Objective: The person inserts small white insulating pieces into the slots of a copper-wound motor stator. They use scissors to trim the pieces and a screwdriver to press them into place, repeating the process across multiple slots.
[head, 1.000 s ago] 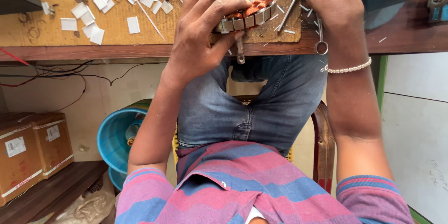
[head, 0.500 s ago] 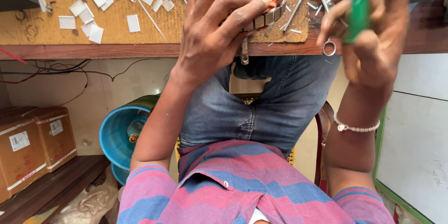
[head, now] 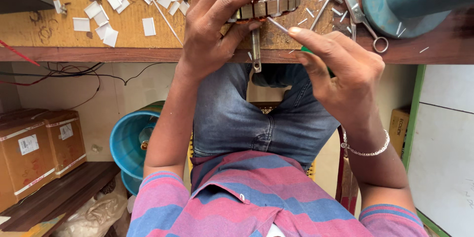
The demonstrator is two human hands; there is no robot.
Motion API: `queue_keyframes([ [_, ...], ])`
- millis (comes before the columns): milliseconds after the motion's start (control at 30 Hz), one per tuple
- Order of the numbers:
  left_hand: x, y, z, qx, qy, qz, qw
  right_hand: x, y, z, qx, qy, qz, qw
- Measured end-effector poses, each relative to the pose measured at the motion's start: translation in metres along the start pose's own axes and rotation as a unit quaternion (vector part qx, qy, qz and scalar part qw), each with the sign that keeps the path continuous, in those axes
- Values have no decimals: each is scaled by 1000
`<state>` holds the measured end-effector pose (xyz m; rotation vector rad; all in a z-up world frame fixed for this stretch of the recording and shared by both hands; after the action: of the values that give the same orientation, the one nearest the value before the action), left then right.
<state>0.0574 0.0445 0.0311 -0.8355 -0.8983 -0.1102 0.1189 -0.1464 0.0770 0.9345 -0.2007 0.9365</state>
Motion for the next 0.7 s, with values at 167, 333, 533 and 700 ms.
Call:
queue_keyframes([
  [167,4,-4,-2,-10,-10,-4,1000,16,13,-4,-13,18,29,999],
  [333,3,0,-2,-12,-17,28,999,13,10,3,-3,-8,-9,1000],
  [533,3,0,-3,0,-13,33,999,13,10,6,-24,-29,-6,999],
  [700,5,-2,-2,-3,-21,31,999,15,12,6,-21,-20,-8,1000],
])
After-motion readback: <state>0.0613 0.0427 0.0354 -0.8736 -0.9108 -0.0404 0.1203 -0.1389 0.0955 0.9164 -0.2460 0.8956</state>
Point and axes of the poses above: each hand's wrist, its own x-axis towards the middle knuckle, its own z-axis out of the back of the hand, y = z × x, the point moved 8 cm from there along x, towards the middle knuckle, and after that the axes turned 11 degrees about -y, right-handed, at the moved point
